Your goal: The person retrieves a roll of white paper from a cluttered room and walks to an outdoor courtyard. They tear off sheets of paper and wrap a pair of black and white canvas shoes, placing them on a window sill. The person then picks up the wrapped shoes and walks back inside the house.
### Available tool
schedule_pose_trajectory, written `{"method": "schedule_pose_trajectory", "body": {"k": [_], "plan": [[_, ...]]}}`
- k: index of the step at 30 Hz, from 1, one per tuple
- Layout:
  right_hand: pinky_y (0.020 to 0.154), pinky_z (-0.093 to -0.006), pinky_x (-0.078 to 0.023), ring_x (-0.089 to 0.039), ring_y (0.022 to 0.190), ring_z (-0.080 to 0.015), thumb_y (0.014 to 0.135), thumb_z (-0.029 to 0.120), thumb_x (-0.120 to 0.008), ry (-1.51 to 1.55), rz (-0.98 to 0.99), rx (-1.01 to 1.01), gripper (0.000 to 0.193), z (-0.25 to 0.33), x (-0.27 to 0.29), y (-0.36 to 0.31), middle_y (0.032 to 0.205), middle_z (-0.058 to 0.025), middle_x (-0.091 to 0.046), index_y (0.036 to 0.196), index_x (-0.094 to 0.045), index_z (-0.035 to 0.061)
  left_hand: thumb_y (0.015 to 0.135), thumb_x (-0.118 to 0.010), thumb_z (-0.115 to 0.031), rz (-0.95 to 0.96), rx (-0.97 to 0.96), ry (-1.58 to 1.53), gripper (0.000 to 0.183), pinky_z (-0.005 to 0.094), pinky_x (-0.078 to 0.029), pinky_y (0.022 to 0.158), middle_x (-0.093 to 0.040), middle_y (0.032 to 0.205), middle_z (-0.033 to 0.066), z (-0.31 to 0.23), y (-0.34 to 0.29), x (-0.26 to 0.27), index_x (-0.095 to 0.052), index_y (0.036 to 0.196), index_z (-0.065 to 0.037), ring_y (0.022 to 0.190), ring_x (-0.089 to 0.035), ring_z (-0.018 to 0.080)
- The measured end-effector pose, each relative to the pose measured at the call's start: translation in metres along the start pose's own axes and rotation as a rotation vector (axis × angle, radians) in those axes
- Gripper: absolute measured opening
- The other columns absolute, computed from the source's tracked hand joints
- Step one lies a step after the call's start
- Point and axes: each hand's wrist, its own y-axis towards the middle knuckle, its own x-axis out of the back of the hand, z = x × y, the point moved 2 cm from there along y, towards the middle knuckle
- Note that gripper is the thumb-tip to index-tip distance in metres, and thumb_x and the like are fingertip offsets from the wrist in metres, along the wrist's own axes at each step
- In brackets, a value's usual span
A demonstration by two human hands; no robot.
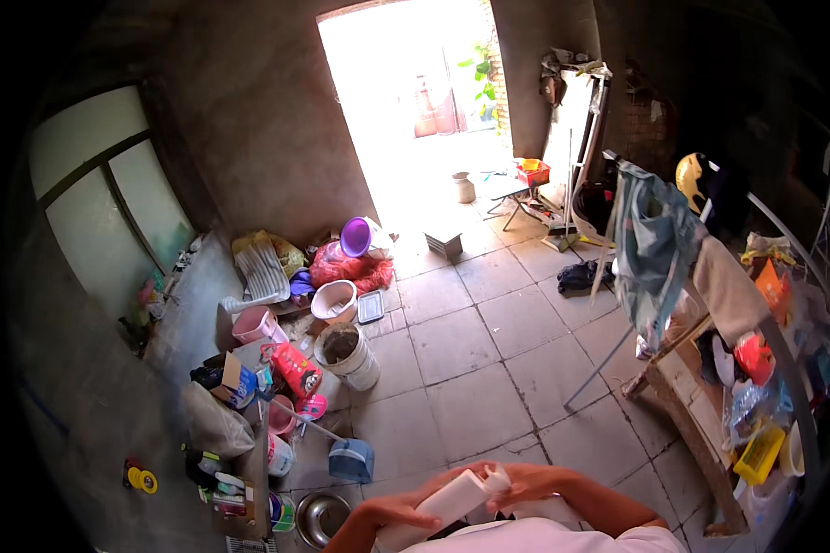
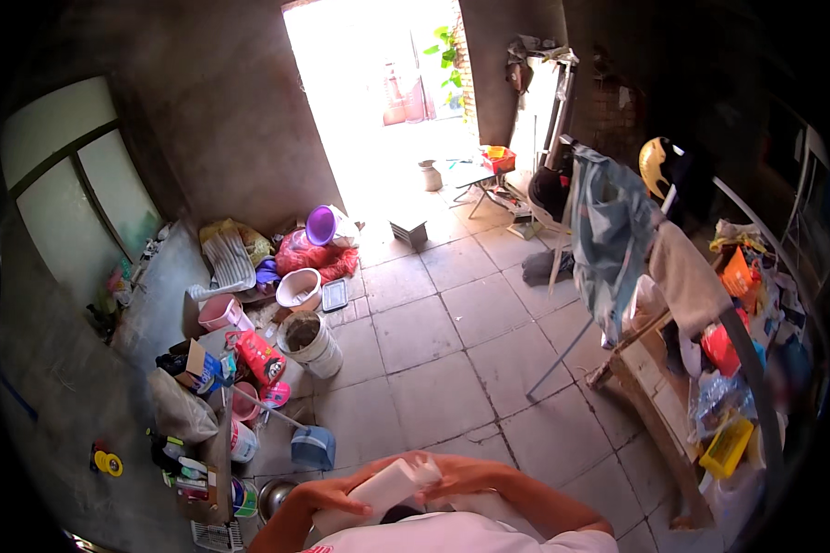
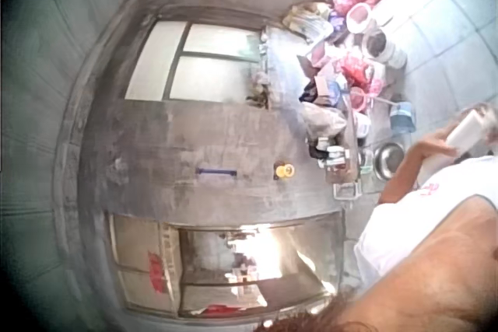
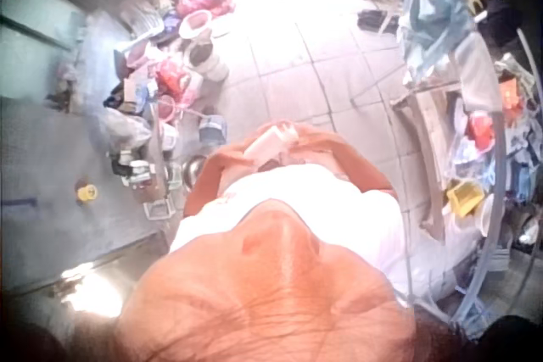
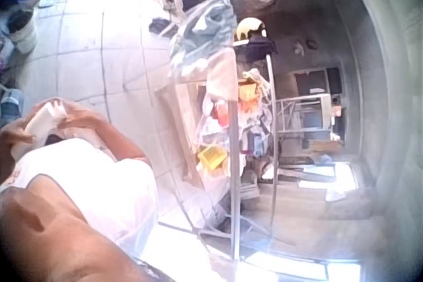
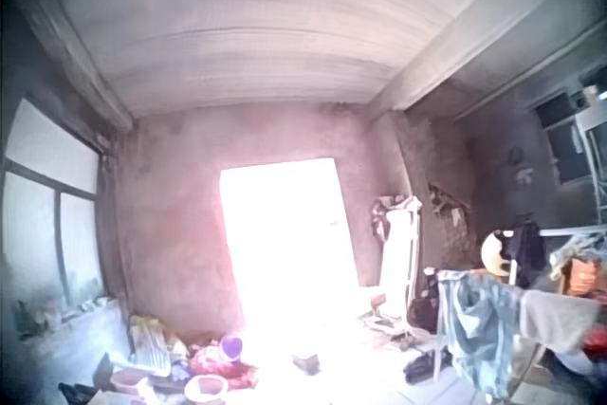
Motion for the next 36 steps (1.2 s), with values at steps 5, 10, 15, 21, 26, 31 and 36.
{"method": "schedule_pose_trajectory", "body": {"k": [5,10,15,21,26,31,36], "plan": [[0.090,-0.0380,-0.047,-0.061,0.101,-0.0284,0.080,0.043,-0.076,-0.366,-0.027,-0.176,0.074,0.041,0.097,0.099,0.119,-0.0159,-0.062,0.139,-0.043,0.0142,0.077,-0.075,-0.035,-0.156,-0.097,-0.018,0.106,0.0356,-0.025,0.110,-0.023,0.150,0.0120,-0.010,0.032,0.114,-0.008,0.156,-0.010,0.135,-0.028,0.0226],[0.084,-0.0356,-0.050,-0.064,0.091,-0.0255,0.078,0.041,-0.077,-0.386,-0.205,-0.144,0.067,0.053,0.213,0.184,0.110,-0.0141,-0.066,0.133,-0.051,0.0128,0.082,-0.073,-0.041,-0.120,0.057,-0.046,0.095,0.0340,-0.028,0.109,-0.036,0.144,0.0108,-0.003,0.068,0.272,-0.020,0.152,-0.004,0.131,-0.035,0.0205],[0.086,-0.0340,-0.049,-0.064,0.094,-0.0219,0.074,0.036,-0.081,-0.304,-0.535,-0.219,0.063,0.107,0.339,0.235,0.110,-0.0105,-0.066,0.128,-0.056,0.0143,0.081,-0.072,-0.052,-0.056,0.082,0.000,0.095,0.0338,-0.031,0.107,-0.045,0.136,0.0104,-0.089,0.123,0.431,-0.030,0.148,-0.001,0.127,-0.040,0.0194],[0.081,-0.0314,-0.052,-0.062,0.094,-0.0177,0.071,0.020,-0.086,0.041,-0.909,-0.051,0.061,0.139,0.481,0.251,0.106,-0.0052,-0.064,0.125,-0.058,0.0154,0.083,-0.071,-0.050,-0.073,-0.066,-0.101,0.085,0.0351,-0.046,0.092,-0.049,0.135,0.0123,-0.148,0.255,0.606,-0.036,0.146,-0.004,0.118,-0.051,0.0213],[0.077,-0.0283,-0.053,-0.062,0.092,-0.0135,0.073,0.011,-0.083,0.115,-1.008,0.134,0.065,0.137,0.624,0.274,0.105,-0.0041,-0.063,0.130,-0.052,0.0127,0.090,-0.063,-0.050,-0.216,-0.169,-0.222,0.069,0.0319,-0.045,0.085,-0.054,0.125,0.0104,-0.189,0.399,0.708,-0.044,0.138,-0.004,0.107,-0.053,0.0187],[0.081,-0.0319,-0.052,-0.065,0.095,-0.0183,0.077,0.018,-0.080,-0.197,-0.952,0.053,0.060,0.184,0.771,0.313,0.105,-0.0084,-0.065,0.129,-0.051,0.0120,0.092,-0.062,-0.048,-0.441,-0.298,-0.497,0.059,0.0308,-0.044,0.083,-0.056,0.119,0.0085,-0.215,0.492,0.804,-0.049,0.131,-0.005,0.102,-0.055,0.0182],[0.087,-0.0364,-0.051,-0.066,0.097,-0.0278,0.076,0.030,-0.079,-0.399,-0.904,-0.148,0.061,0.243,0.899,0.364,0.107,-0.0133,-0.066,0.128,-0.051,0.0148,0.097,-0.056,-0.038,-0.688,-0.289,-0.614,0.049,0.0386,-0.046,0.095,-0.057,0.119,0.0125,-0.256,0.545,0.879,-0.048,0.130,-0.003,0.109,-0.057,0.0230]]}}
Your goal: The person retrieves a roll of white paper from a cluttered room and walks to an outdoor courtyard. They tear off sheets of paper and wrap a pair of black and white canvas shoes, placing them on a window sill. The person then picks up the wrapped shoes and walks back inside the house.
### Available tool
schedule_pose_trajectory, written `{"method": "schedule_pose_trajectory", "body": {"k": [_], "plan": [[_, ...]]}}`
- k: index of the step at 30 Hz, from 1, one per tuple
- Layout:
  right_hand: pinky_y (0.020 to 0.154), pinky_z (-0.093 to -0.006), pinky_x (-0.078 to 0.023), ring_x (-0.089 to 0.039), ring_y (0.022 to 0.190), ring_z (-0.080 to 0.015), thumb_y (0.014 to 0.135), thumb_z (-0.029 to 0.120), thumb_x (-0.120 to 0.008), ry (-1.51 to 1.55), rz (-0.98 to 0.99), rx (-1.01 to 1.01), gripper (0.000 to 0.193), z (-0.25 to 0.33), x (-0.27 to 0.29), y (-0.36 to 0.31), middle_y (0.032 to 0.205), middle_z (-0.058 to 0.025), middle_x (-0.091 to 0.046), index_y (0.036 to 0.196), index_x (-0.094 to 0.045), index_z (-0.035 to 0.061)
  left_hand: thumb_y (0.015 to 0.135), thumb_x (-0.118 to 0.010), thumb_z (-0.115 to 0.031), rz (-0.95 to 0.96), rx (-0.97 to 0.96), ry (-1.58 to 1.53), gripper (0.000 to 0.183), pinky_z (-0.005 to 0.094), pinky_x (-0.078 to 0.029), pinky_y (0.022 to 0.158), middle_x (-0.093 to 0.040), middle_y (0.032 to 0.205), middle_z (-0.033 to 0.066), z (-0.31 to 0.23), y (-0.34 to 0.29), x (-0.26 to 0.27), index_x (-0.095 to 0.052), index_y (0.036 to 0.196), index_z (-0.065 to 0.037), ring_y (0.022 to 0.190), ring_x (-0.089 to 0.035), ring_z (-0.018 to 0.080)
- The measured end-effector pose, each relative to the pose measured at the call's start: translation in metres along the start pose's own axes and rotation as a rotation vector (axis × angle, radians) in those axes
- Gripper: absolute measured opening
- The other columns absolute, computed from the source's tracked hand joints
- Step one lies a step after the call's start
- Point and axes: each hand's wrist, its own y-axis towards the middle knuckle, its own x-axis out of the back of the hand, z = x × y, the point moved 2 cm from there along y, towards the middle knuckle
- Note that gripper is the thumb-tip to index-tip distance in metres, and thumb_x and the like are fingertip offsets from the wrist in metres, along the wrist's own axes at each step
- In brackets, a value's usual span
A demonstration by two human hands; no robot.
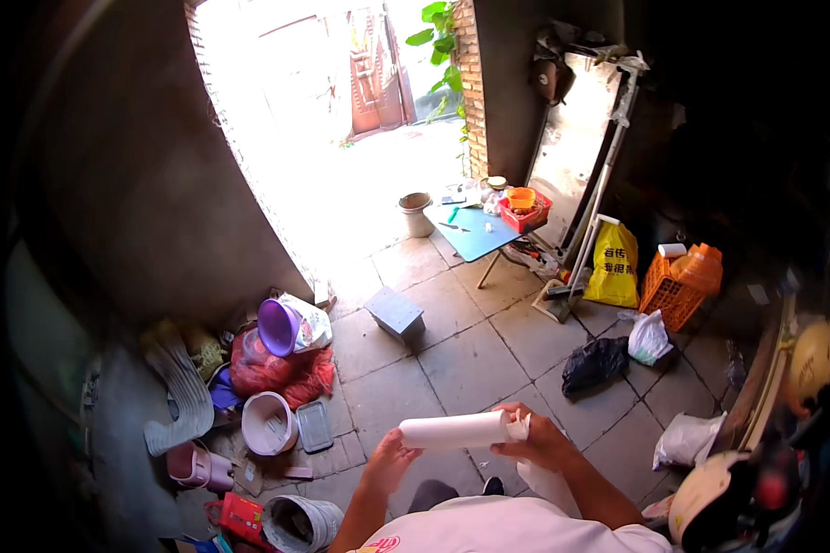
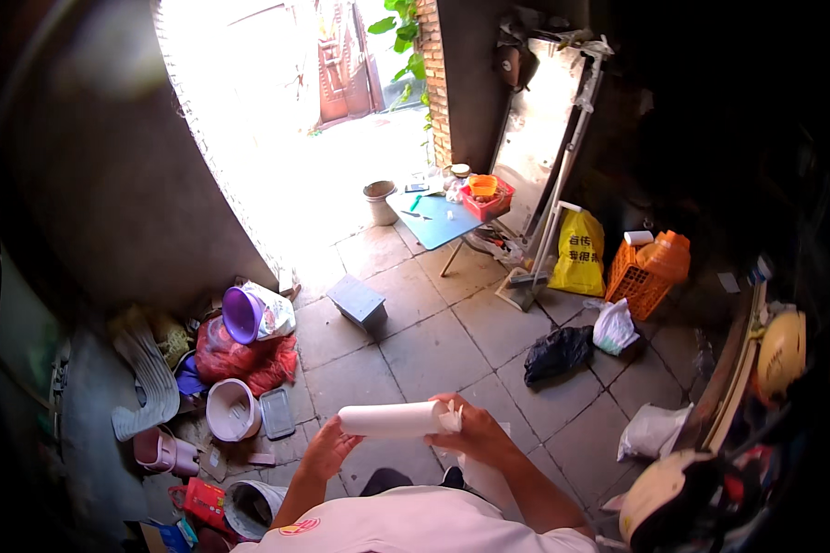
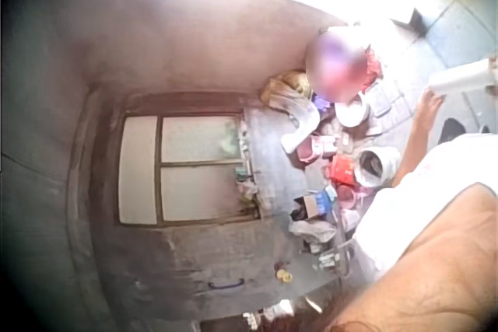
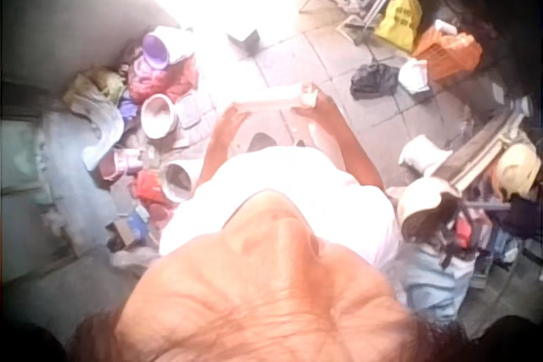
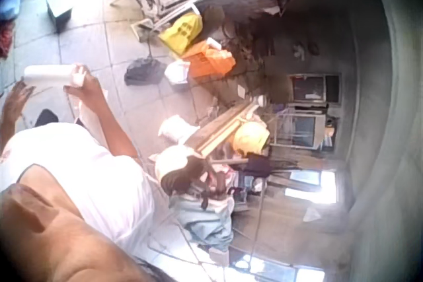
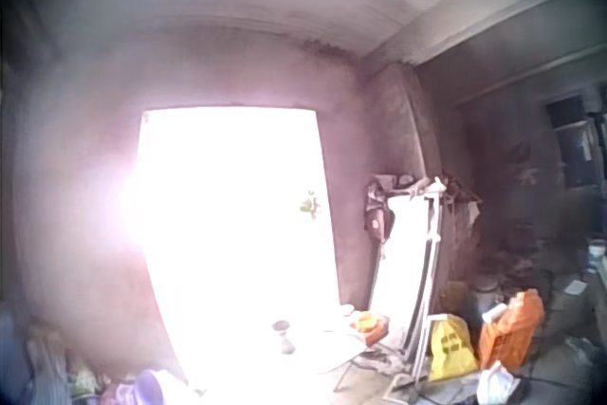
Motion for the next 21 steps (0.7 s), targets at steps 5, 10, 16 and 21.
{"method": "schedule_pose_trajectory", "body": {"k": [5,10,16,21], "plan": [[0.078,-0.0345,-0.054,-0.067,0.088,-0.0219,0.072,0.025,-0.083,-0.100,-0.180,0.044,0.057,-0.013,0.036,0.132,0.097,-0.0106,-0.067,0.121,-0.056,0.0124,0.094,-0.057,-0.029,-0.282,0.101,-0.138,0.040,0.0362,-0.048,0.091,-0.061,0.114,0.0125,-0.007,0.078,0.062,-0.052,0.125,-0.005,0.102,-0.059,0.0247],[0.078,-0.0398,-0.054,-0.068,0.090,-0.0334,0.067,0.027,-0.085,-0.255,-0.446,0.102,0.059,-0.051,0.068,0.274,0.098,-0.0144,-0.068,0.116,-0.057,0.0119,0.088,-0.057,-0.019,-0.604,0.166,-0.341,0.027,0.0327,-0.052,0.073,-0.064,0.098,0.0078,-0.026,0.192,0.154,-0.059,0.112,-0.006,0.084,-0.060,0.0232],[0.082,-0.0459,-0.052,-0.064,0.096,-0.0377,0.064,0.030,-0.085,-0.401,-0.616,-0.166,0.061,-0.088,0.114,0.430,0.103,-0.0145,-0.067,0.115,-0.056,0.0160,0.090,-0.056,-0.019,-0.586,0.005,-0.310,0.024,0.0314,-0.052,0.067,-0.063,0.092,0.0067,-0.141,0.385,0.165,-0.060,0.110,-0.006,0.078,-0.060,0.0204],[0.084,-0.0465,-0.051,-0.063,0.100,-0.0376,0.064,0.032,-0.084,-0.414,-0.707,-0.373,0.062,-0.110,0.161,0.540,0.105,-0.0152,-0.066,0.117,-0.055,0.0168,0.094,-0.055,-0.018,-0.342,-0.037,-0.127,0.025,0.0295,-0.052,0.071,-0.063,0.094,0.0079,-0.246,0.520,0.097,-0.058,0.114,-0.005,0.081,-0.061,0.0195]]}}
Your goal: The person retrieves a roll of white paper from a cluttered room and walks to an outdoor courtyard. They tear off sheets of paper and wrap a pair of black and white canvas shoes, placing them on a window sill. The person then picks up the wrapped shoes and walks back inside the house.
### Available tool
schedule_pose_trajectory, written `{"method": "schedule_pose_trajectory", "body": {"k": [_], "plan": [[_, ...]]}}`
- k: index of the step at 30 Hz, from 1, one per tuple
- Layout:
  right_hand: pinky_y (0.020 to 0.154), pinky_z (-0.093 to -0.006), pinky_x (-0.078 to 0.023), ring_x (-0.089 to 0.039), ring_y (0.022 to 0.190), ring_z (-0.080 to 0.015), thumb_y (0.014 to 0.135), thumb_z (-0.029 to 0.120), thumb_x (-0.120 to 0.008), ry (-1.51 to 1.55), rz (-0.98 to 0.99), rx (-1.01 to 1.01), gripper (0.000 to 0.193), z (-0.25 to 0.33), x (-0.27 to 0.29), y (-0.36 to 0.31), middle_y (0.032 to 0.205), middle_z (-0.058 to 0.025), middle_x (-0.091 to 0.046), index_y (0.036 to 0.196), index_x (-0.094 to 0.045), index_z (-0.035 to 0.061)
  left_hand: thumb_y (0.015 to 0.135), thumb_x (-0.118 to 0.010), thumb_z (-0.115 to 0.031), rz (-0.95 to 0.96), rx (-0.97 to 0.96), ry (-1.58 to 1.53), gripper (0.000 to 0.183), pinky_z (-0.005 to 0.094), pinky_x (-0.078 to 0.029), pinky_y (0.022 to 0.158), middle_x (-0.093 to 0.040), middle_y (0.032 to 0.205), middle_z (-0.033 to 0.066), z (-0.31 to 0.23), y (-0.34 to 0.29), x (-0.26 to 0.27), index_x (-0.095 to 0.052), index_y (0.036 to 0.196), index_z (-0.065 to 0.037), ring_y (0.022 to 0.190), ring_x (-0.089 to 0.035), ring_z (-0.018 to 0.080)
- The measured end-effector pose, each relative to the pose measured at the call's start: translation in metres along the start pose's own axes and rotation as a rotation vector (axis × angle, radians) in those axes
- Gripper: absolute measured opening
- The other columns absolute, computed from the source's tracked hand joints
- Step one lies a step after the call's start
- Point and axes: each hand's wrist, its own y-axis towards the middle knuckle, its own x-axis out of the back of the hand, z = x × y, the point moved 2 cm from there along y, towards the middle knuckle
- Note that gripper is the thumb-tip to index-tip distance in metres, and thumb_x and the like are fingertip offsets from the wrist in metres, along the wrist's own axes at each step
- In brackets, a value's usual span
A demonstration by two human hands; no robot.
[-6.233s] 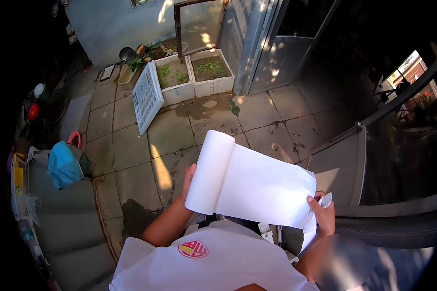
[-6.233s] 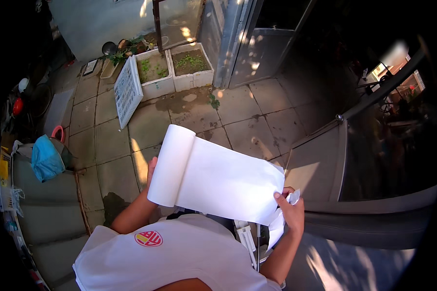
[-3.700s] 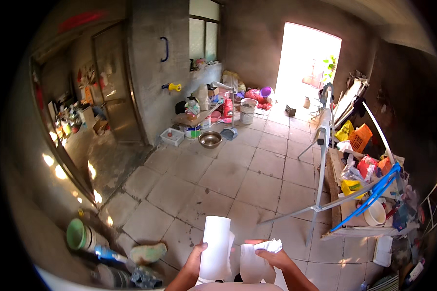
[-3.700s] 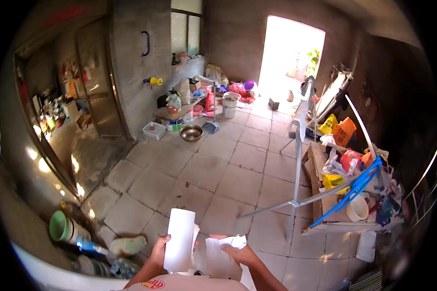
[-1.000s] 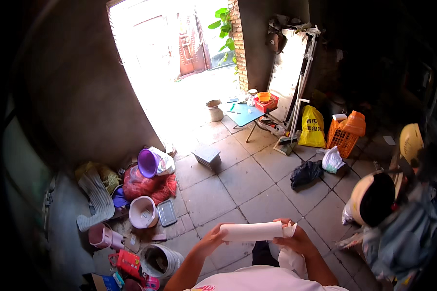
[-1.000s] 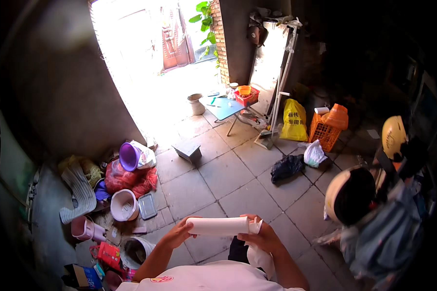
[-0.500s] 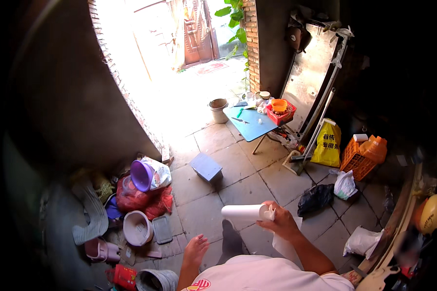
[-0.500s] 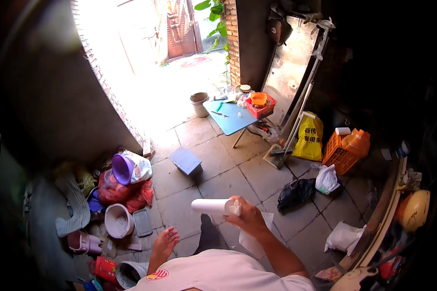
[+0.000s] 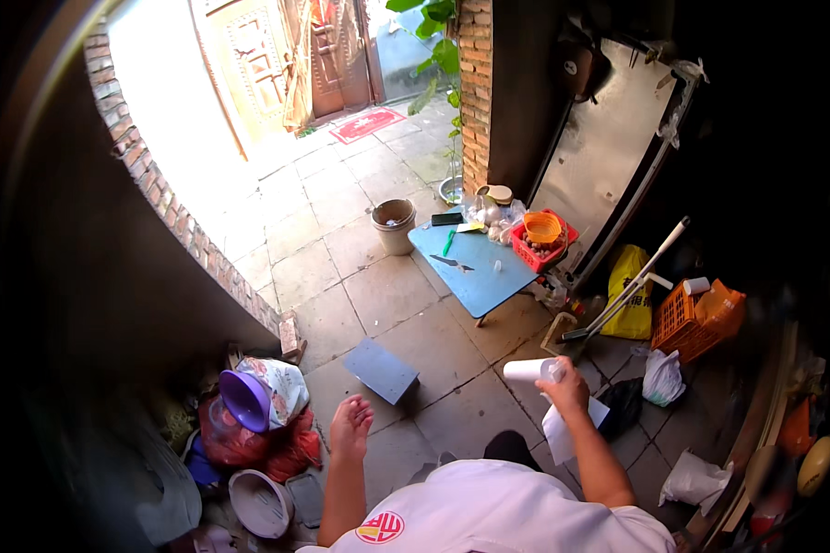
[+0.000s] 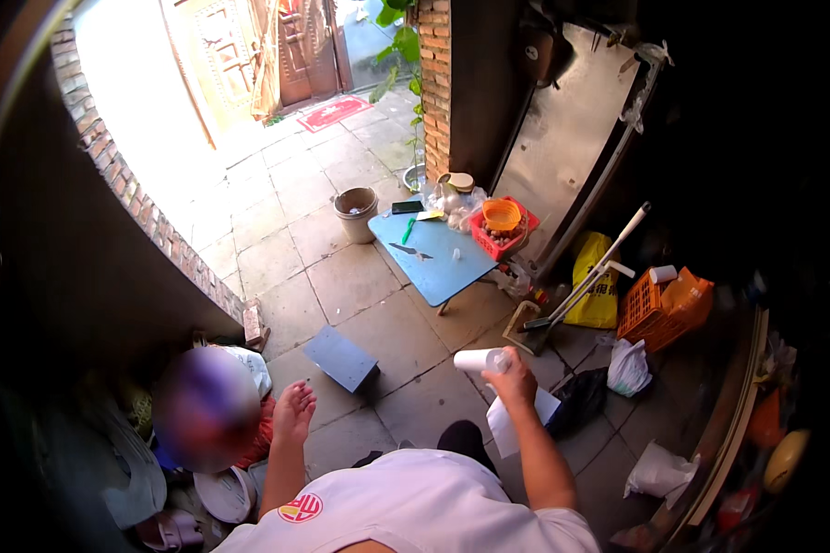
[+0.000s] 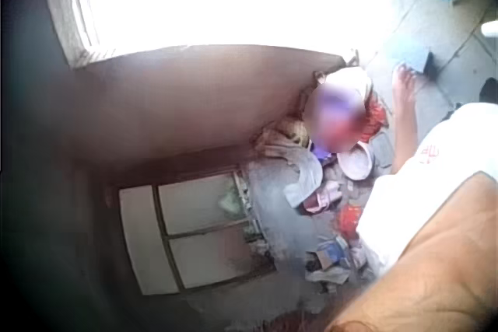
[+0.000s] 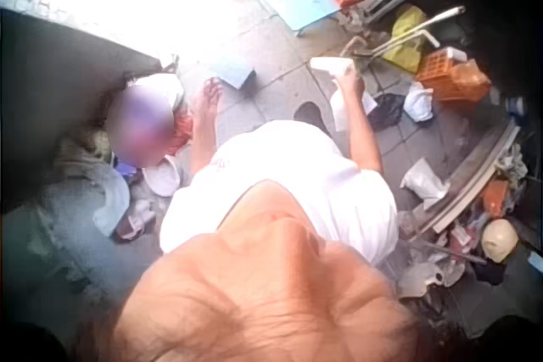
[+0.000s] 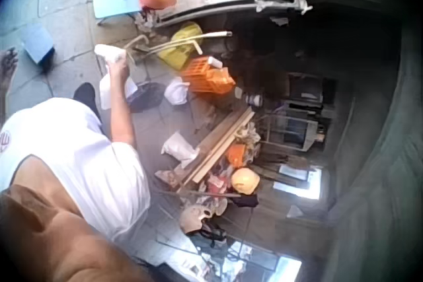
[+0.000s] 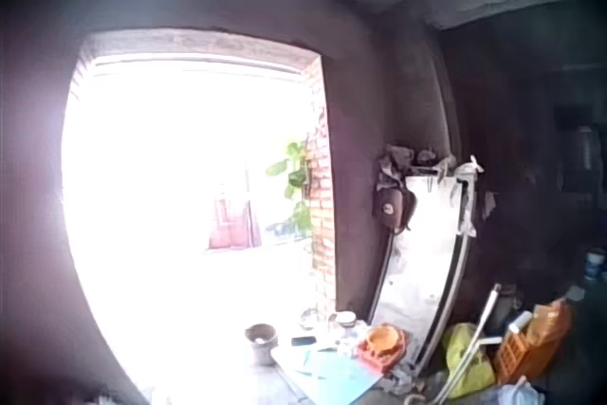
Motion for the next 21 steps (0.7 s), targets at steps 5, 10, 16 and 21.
{"method": "schedule_pose_trajectory", "body": {"k": [5,10,16,21], "plan": [[0.087,-0.0445,-0.050,-0.061,0.105,-0.0362,0.063,0.033,-0.085,-0.052,-0.033,-0.109,0.068,0.013,-0.043,0.113,0.114,-0.0154,-0.065,0.121,-0.053,0.0159,0.096,-0.052,-0.018,0.145,0.019,0.054,0.023,0.0287,-0.052,0.074,-0.063,0.097,0.0079,-0.020,0.077,-0.060,-0.057,0.115,-0.005,0.084,-0.061,0.0194],[0.083,-0.0473,-0.051,-0.063,0.101,-0.0369,0.067,0.034,-0.082,-0.115,-0.081,-0.123,0.064,0.006,-0.104,0.259,0.110,-0.0159,-0.064,0.121,-0.052,0.0163,0.094,-0.055,-0.019,-0.059,0.073,0.037,0.025,0.0301,-0.051,0.074,-0.063,0.098,0.0077,-0.005,0.144,-0.060,-0.058,0.115,-0.006,0.084,-0.061,0.0203],[0.082,-0.0495,-0.051,-0.064,0.100,-0.0375,0.068,0.031,-0.079,-0.177,-0.031,-0.300,0.058,0.018,-0.153,0.403,0.105,-0.0159,-0.065,0.115,-0.050,0.0159,0.091,-0.061,-0.023,-0.458,0.158,0.012,0.028,0.0333,-0.048,0.082,-0.064,0.098,0.0076,-0.034,0.182,-0.083,-0.060,0.112,-0.006,0.090,-0.058,0.0207],[0.086,-0.0497,-0.051,-0.063,0.104,-0.0367,0.069,0.033,-0.079,-0.270,0.078,-0.442,0.063,0.031,-0.197,0.514,0.116,-0.0143,-0.063,0.122,-0.047,0.0178,0.093,-0.059,-0.023,-0.284,0.109,0.071,0.029,0.0331,-0.048,0.082,-0.064,0.101,0.0078,-0.049,0.260,-0.175,-0.058,0.116,-0.005,0.091,-0.060,0.0206]]}}
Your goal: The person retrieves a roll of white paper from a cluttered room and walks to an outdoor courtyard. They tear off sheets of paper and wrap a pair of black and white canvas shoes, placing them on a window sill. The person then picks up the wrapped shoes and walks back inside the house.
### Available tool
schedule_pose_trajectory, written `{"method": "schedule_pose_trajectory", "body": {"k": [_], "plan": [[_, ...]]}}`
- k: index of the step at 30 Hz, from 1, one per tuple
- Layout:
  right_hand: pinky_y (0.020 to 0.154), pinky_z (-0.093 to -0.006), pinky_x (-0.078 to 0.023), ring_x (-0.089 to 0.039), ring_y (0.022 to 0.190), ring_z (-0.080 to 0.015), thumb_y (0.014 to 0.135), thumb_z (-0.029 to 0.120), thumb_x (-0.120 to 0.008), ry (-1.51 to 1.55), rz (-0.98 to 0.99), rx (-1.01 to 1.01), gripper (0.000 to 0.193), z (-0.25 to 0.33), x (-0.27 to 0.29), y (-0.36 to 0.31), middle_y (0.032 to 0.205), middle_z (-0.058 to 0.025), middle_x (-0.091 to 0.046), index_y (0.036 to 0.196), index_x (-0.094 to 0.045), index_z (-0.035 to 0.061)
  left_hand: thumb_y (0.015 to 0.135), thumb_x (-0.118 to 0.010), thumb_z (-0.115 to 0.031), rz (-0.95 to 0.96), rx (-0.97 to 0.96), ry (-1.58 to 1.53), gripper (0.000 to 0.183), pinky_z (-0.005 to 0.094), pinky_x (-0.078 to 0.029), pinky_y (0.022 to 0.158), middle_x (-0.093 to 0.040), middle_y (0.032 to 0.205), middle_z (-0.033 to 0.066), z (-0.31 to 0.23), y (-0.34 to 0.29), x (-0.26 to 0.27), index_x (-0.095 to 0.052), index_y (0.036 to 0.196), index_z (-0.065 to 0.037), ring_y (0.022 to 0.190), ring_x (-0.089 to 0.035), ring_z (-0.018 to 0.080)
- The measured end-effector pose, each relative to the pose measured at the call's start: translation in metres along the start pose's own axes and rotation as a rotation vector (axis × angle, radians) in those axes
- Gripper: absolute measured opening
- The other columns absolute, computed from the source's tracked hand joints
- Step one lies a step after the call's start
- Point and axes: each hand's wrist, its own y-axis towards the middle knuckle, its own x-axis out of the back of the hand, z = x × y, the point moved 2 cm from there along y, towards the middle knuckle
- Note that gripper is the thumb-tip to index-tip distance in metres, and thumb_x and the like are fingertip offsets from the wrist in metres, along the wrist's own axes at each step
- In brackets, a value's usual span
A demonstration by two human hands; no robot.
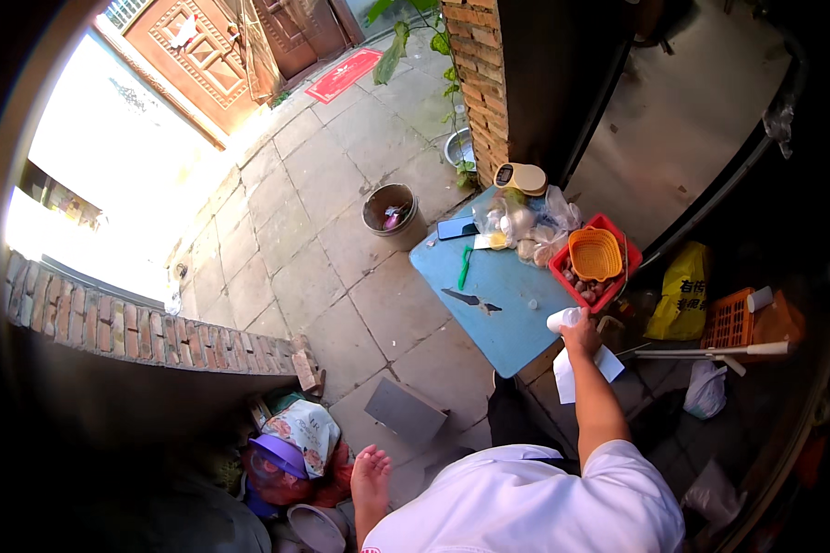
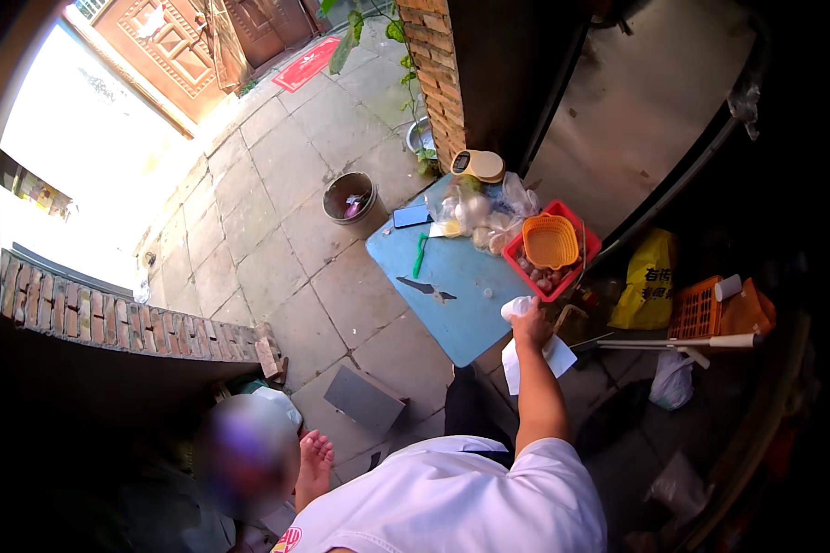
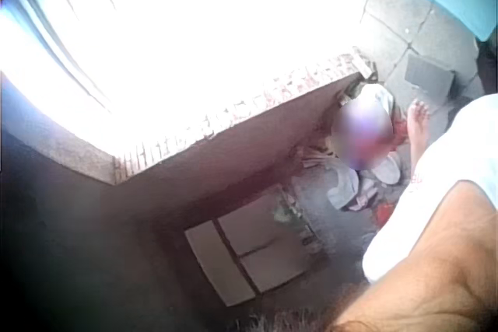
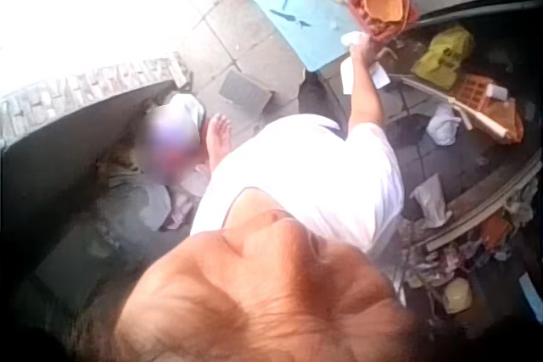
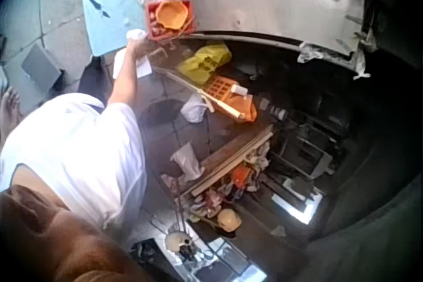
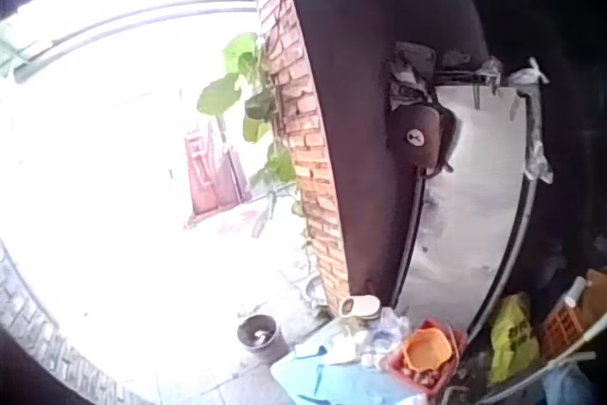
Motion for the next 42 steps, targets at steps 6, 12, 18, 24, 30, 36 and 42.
{"method": "schedule_pose_trajectory", "body": {"k": [6,12,18,24,30,36,42], "plan": [[0.093,-0.0499,-0.049,-0.061,0.112,-0.0363,0.071,0.037,-0.079,-0.079,0.057,-0.067,0.075,0.041,-0.022,0.055,0.130,-0.0112,-0.058,0.132,-0.040,0.0200,0.095,-0.057,-0.024,0.020,0.119,0.096,0.029,0.0338,-0.050,0.082,-0.064,0.103,0.0075,-0.014,0.033,-0.056,-0.056,0.119,-0.006,0.092,-0.062,0.0213],[0.099,-0.0496,-0.045,-0.053,0.124,-0.0343,0.072,0.038,-0.079,-0.148,0.077,-0.097,0.080,0.052,-0.040,0.069,0.134,-0.0111,-0.055,0.137,-0.037,0.0190,0.096,-0.056,-0.024,-0.033,0.157,0.138,0.027,0.0330,-0.050,0.080,-0.065,0.101,0.0068,-0.055,0.065,-0.089,-0.057,0.117,-0.007,0.089,-0.063,0.0206],[0.089,-0.0482,-0.051,-0.063,0.110,-0.0337,0.072,0.038,-0.080,-0.250,-0.010,0.008,0.088,0.048,-0.069,0.084,0.129,-0.0119,-0.058,0.143,-0.031,0.0198,0.095,-0.055,-0.020,0.080,0.195,0.122,0.026,0.0307,-0.052,0.079,-0.065,0.099,0.0081,-0.095,0.135,-0.111,-0.056,0.116,-0.004,0.088,-0.063,0.0200],[0.091,-0.0463,-0.051,-0.063,0.111,-0.0330,0.070,0.036,-0.082,-0.253,0.069,-0.199,0.076,0.070,-0.023,0.062,0.127,-0.0132,-0.060,0.134,-0.045,0.0180,0.096,-0.054,-0.020,0.138,0.194,0.069,0.025,0.0316,-0.054,0.076,-0.066,0.097,0.0100,-0.155,0.222,-0.094,-0.059,0.115,-0.004,0.086,-0.064,0.0214],[0.090,-0.0457,-0.050,-0.065,0.102,-0.0361,0.077,0.028,-0.075,-0.027,-0.350,0.092,0.050,0.177,-0.012,0.044,0.113,-0.0187,-0.067,0.120,-0.061,0.0086,0.092,-0.052,-0.012,0.051,0.057,-0.026,0.023,0.0317,-0.054,0.074,-0.065,0.094,0.0103,-0.260,0.304,-0.039,-0.058,0.112,-0.003,0.082,-0.063,0.0207],[0.082,-0.0380,-0.051,-0.067,0.092,-0.0329,0.083,0.027,-0.071,0.538,-0.105,0.447,0.032,0.439,-0.024,0.005,0.099,-0.0172,-0.070,0.105,-0.067,0.0046,0.093,-0.053,-0.014,0.114,-0.027,0.025,0.022,0.0303,-0.053,0.073,-0.065,0.094,0.0094,-0.353,0.390,-0.028,-0.058,0.111,-0.003,0.081,-0.063,0.0190],[0.076,-0.0282,-0.051,-0.065,0.084,-0.0114,0.090,0.023,-0.067,0.900,0.428,0.756,0.025,0.673,-0.068,-0.110,0.092,-0.0052,-0.070,0.107,-0.068,0.0049,0.092,-0.057,-0.021,0.358,-0.077,0.143,0.039,0.0315,-0.049,0.086,-0.062,0.114,0.0106,-0.419,0.452,-0.096,-0.053,0.128,-0.005,0.098,-0.061,0.0199]]}}
